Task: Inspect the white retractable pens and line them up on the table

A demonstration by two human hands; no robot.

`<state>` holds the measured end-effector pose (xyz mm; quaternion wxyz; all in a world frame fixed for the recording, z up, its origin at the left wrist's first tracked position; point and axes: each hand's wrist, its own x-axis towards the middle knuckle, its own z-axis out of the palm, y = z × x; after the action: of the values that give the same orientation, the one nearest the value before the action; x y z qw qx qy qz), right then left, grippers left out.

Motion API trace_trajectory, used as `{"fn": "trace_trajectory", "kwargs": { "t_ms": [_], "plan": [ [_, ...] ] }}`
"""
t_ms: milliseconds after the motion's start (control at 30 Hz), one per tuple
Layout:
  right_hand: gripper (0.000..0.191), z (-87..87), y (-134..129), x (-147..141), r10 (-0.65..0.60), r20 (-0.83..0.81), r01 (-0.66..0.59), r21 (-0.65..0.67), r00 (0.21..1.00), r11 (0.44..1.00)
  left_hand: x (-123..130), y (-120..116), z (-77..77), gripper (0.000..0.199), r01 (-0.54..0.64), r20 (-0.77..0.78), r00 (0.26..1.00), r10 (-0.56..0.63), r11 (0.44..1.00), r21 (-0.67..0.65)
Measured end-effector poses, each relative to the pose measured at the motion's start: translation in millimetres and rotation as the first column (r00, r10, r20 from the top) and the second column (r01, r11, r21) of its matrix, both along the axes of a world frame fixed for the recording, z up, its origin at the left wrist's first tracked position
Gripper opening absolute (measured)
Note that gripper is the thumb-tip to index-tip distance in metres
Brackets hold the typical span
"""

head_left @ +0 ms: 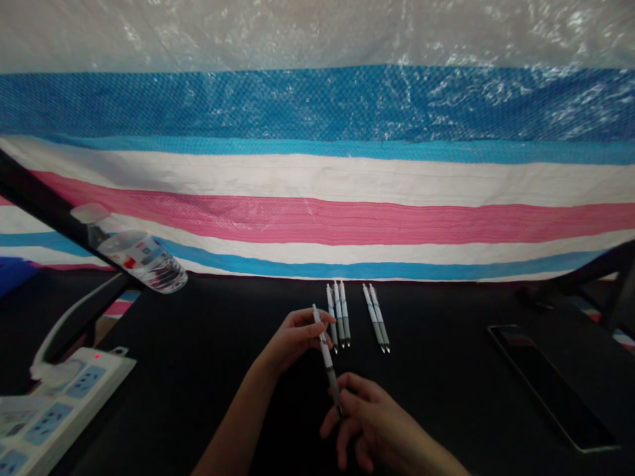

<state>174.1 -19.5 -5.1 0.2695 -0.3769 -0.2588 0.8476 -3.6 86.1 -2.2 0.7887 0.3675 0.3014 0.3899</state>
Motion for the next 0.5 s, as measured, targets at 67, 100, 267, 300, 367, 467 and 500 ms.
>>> {"fn": "trace_trajectory", "kwargs": {
  "t_ms": [67,100,267,300,367,467,500],
  "plan": [
    [0.047,0.7,-0.7,-0.1,0.003,0.031,-0.004,0.027,1.000,1.000,-0.5,0.7,-1.0,0.030,0.001,0.008,1.000,-0.001,1.000,0.003],
    [0.046,0.9,-0.8,-0.2,-0.010,0.031,0.009,0.033,0.999,0.999,-0.6,0.8,-1.4,0.029,0.007,0.014,1.000,-0.007,1.000,0.004],
    [0.045,1.0,0.4,-0.2,-0.077,-0.001,0.077,0.023,0.997,0.997,0.4,0.2,-2.6,0.029,0.007,0.017,1.000,-0.007,1.000,0.009],
    [0.045,0.3,0.8,-0.3,-0.071,0.022,0.071,0.024,0.997,0.997,0.8,-0.1,-2.8,0.029,0.006,0.016,1.000,-0.006,1.000,0.009],
    [0.047,-1.4,1.4,-0.3,-0.047,0.072,0.045,0.026,0.996,0.999,1.6,-0.4,-3.2,0.030,0.013,0.020,1.000,-0.013,1.000,0.006],
    [0.046,-2.6,1.7,-0.5,-0.023,0.069,0.021,0.029,0.997,0.999,2.1,-0.4,-3.4,0.032,0.025,0.029,0.999,-0.025,1.000,0.001],
    [0.047,-2.1,1.6,-0.6,-0.015,0.049,0.014,0.024,0.999,1.000,2.0,-0.3,-3.1,0.032,0.027,0.028,0.999,-0.027,1.000,-0.001]
  ]
}}
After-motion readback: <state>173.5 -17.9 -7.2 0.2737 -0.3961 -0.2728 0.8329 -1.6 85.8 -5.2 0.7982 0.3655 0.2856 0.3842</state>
